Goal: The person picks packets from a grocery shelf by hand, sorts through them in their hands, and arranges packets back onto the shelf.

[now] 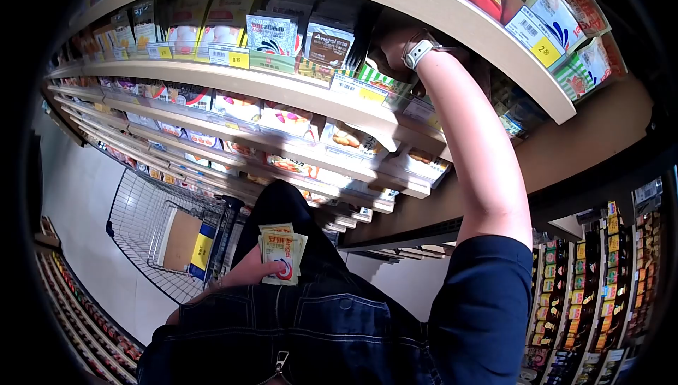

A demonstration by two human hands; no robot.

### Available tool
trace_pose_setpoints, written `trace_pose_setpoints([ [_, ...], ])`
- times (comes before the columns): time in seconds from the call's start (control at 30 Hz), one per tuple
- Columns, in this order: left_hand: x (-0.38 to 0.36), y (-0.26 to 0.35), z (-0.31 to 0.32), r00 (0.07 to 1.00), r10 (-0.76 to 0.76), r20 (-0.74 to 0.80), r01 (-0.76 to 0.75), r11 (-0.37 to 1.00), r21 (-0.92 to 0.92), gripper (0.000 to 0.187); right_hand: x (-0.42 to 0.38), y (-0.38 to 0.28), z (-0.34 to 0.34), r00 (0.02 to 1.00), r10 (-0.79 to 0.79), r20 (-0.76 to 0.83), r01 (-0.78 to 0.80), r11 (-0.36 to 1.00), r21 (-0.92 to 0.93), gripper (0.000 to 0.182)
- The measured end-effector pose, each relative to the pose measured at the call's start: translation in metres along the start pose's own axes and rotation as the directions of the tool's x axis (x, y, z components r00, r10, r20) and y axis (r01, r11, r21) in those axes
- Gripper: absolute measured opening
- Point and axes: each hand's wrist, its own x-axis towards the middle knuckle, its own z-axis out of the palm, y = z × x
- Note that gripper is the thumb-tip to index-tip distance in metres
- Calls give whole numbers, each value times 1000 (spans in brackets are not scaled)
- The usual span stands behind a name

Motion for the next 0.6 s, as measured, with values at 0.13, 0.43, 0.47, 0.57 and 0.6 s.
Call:
trace_pose_setpoints([
  [0.13,2,-5,-4,1000,20,3,-19,997,-70,60,-7,-13,-20,998,9,61,11,946,-323,54],
  [0.43,11,-6,-4,1000,8,9,-8,996,-85,58,8,15,17,966,-138,-218,125,989,-74,44],
  [0.47,11,-6,-4,1000,9,6,-9,996,-84,57,15,19,23,967,-123,-224,123,992,-15,42],
  [0.57,13,-7,-4,1000,1,-1,-1,998,-68,56,19,18,20,980,-26,-199,48,993,109,37],
  [0.6,13,-8,-3,1000,7,5,-6,997,-78,56,18,14,14,985,41,-166,-23,993,114,35],
])
